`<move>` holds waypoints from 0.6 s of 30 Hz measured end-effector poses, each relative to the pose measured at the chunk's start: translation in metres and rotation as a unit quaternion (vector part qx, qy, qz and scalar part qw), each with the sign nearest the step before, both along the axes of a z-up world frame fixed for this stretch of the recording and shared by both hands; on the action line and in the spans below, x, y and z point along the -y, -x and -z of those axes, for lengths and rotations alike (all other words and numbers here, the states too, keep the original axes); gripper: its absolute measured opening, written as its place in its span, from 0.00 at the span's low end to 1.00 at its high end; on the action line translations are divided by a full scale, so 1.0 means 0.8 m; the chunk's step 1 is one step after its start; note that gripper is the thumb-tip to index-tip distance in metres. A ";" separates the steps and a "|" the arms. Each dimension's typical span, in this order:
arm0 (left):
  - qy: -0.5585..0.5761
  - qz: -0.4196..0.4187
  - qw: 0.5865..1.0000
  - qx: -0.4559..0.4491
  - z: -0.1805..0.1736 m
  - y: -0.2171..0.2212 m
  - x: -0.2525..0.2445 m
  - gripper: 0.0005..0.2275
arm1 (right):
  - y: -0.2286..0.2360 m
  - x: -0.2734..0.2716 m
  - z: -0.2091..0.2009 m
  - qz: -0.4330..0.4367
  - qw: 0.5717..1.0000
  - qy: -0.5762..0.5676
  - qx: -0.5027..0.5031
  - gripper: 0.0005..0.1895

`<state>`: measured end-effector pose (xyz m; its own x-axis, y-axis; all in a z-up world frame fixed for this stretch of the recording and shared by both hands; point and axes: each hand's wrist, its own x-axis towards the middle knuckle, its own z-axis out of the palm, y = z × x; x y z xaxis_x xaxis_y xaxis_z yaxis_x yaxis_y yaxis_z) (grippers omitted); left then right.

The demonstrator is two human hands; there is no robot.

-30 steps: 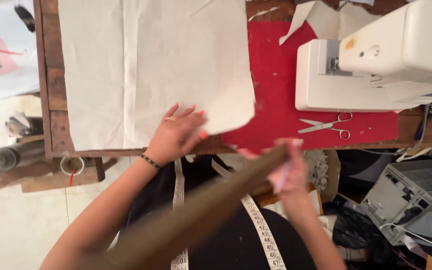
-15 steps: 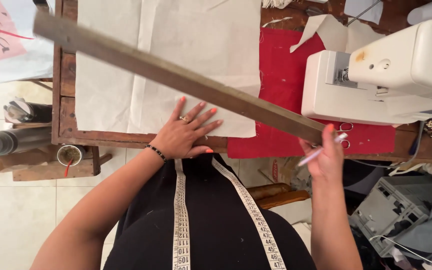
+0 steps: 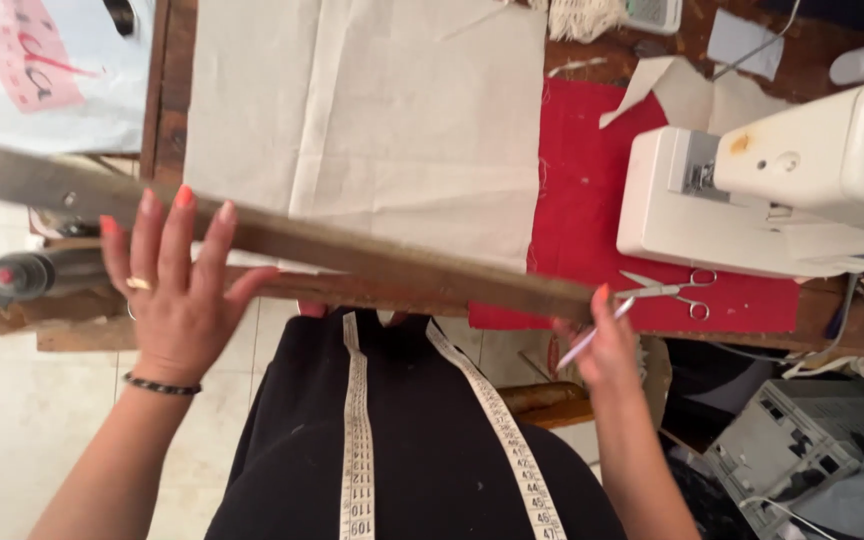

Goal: Measuring and marking a piece of white fabric on a wooden table using a ruler, measuring tape, and pen.

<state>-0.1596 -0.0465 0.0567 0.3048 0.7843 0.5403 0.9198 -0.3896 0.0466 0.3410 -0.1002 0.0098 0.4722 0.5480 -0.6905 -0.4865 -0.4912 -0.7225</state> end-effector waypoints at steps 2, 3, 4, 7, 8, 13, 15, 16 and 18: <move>0.017 0.016 1.000 0.000 -0.011 0.006 -0.020 0.22 | -0.012 0.040 0.040 -0.004 1.000 -0.011 -0.025 0.12; 0.043 0.025 0.999 0.001 -0.016 0.006 -0.024 0.14 | -0.021 0.063 0.059 -0.015 0.999 -0.014 -0.049 0.09; 0.042 0.026 0.999 0.002 -0.019 0.001 -0.030 0.14 | -0.033 0.086 0.069 -0.015 0.999 -0.014 -0.048 0.09; 0.032 0.057 0.998 0.014 -0.031 -0.023 -0.067 0.11 | -0.054 0.143 0.073 -0.163 0.984 0.065 -0.017 0.11; 0.027 0.090 0.995 0.023 -0.038 -0.035 -0.083 0.11 | -0.055 0.154 0.058 -0.239 0.971 0.004 -0.010 0.18; -0.017 0.167 0.985 0.041 -0.039 -0.117 -0.153 0.19 | -0.111 0.226 0.057 -0.309 0.941 0.097 0.097 0.36; 0.019 0.114 0.988 0.100 -0.044 -0.151 -0.156 0.24 | -0.114 0.240 0.045 -0.329 0.936 -0.128 -0.012 0.24; 0.017 0.115 0.988 0.101 -0.035 -0.156 -0.144 0.24 | -0.111 0.251 0.045 -0.328 0.936 -0.130 -0.010 0.24; 0.198 0.014 0.978 0.066 -0.021 -0.166 -0.130 0.44 | -0.101 0.267 0.050 -0.231 0.969 0.086 0.008 0.27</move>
<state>-0.0267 0.0577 0.0732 0.2777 0.9324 0.2313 0.8846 -0.3421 0.3170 0.4220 -0.3137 -0.0302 0.2155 0.5816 -0.7844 -0.1752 -0.7672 -0.6170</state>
